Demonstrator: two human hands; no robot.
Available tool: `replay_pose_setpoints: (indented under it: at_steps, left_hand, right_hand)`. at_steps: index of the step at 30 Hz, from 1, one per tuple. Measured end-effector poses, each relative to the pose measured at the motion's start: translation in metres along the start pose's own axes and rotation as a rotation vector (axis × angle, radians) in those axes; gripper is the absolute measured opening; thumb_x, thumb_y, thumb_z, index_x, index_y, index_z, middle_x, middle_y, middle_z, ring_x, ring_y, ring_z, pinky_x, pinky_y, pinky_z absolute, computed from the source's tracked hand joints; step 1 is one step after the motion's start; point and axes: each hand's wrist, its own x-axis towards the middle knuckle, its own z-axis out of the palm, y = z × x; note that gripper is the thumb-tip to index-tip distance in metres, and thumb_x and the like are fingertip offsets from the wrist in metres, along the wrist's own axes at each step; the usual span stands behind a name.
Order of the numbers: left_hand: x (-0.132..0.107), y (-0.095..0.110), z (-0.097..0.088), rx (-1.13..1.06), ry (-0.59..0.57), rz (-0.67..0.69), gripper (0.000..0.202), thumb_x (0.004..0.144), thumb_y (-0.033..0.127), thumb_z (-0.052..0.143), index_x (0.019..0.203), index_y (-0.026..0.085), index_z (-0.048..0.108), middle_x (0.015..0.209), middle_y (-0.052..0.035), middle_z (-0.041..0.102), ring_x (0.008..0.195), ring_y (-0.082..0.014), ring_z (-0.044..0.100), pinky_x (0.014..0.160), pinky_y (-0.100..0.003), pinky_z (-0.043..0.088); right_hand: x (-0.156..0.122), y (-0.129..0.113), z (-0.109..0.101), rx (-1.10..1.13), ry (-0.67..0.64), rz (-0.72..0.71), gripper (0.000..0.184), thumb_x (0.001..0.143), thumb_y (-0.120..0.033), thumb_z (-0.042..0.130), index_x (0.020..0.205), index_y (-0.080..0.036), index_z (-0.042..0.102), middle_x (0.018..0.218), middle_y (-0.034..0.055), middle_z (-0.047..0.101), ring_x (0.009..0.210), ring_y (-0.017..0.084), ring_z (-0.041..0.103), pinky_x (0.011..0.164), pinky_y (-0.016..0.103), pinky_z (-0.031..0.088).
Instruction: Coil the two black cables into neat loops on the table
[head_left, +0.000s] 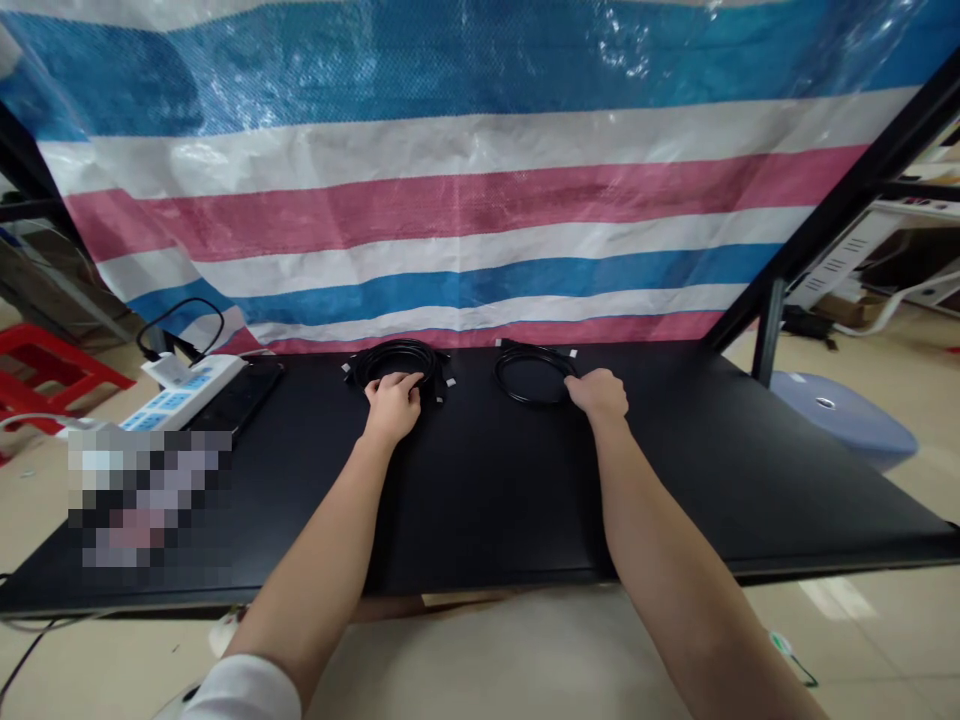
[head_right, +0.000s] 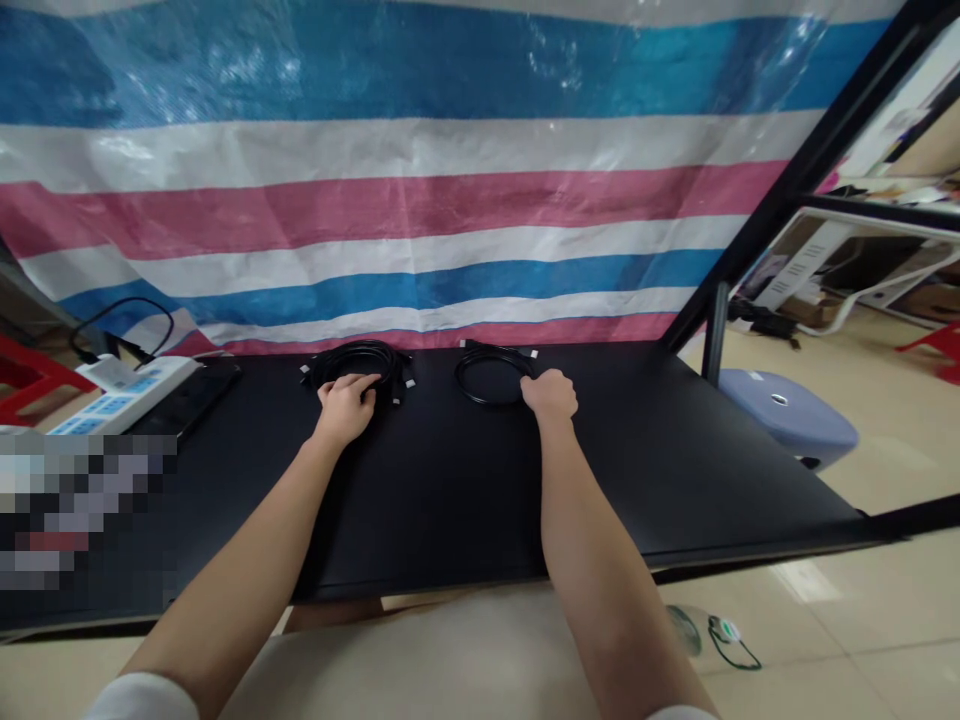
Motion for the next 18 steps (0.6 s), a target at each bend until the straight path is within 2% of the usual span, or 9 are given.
replay_pose_setpoints:
  at_steps: [3,6,10,13,16,18]
  left_hand:
    - [-0.001,0.001,-0.001,0.001,0.033,-0.001,0.036,0.079,0.023,0.050,0.110,0.024,0.068,0.116,-0.0119,0.067,0.115,-0.0289,0.055,0.100,-0.052,0.032]
    - [-0.001,0.001,0.000,0.000,0.109,0.004,0.041,0.076,0.030,0.054,0.115,0.023,0.066,0.121,-0.0136,0.063,0.119,-0.0313,0.052,0.100,-0.052,0.032]
    - [-0.004,0.004,0.004,-0.022,0.256,0.052,0.052,0.077,0.041,0.057,0.124,0.021,0.059,0.130,-0.0169,0.057,0.125,-0.0342,0.046,0.099,-0.051,0.032]
    - [-0.008,0.012,0.011,-0.066,0.297,0.163,0.059,0.079,0.050,0.056,0.131,0.021,0.054,0.133,-0.0174,0.054,0.126,-0.0336,0.045,0.097,-0.050,0.033]
    - [-0.011,0.023,0.018,-0.118,0.267,0.267,0.062,0.081,0.053,0.054,0.134,0.021,0.050,0.133,-0.0178,0.054,0.123,-0.0316,0.047,0.095,-0.047,0.035]
    - [-0.012,0.029,0.022,-0.162,0.251,0.309,0.056,0.084,0.050,0.052,0.132,0.020,0.051,0.126,-0.0171,0.059,0.117,-0.0289,0.052,0.093,-0.044,0.037]
  right_hand:
    - [0.006,0.004,0.004,0.082,0.058,-0.026,0.021,0.068,-0.021,0.064,0.086,-0.013,0.072,0.096,0.0206,0.068,0.092,0.032,0.066,0.077,0.041,0.052]
    - [0.013,0.008,0.010,0.257,0.200,-0.148,0.012,0.071,-0.023,0.060,0.072,-0.016,0.069,0.077,0.0141,0.068,0.084,0.029,0.066,0.077,0.040,0.051]
    - [0.021,0.009,0.021,0.595,0.400,-0.394,0.021,0.078,-0.029,0.051,0.077,-0.016,0.067,0.073,0.0088,0.067,0.078,0.024,0.065,0.079,0.037,0.051]
    - [0.022,0.007,0.027,0.756,0.491,-0.582,0.032,0.082,-0.041,0.047,0.081,-0.016,0.067,0.074,0.0076,0.066,0.073,0.021,0.063,0.074,0.035,0.051]
    - [0.012,0.002,0.029,0.758,0.500,-0.778,0.040,0.083,-0.053,0.049,0.077,-0.018,0.068,0.066,0.0045,0.061,0.063,0.018,0.059,0.065,0.033,0.050]
    - [0.001,-0.004,0.027,0.773,0.453,-0.884,0.044,0.082,-0.058,0.050,0.075,-0.019,0.069,0.063,0.0031,0.059,0.059,0.017,0.055,0.060,0.032,0.048]
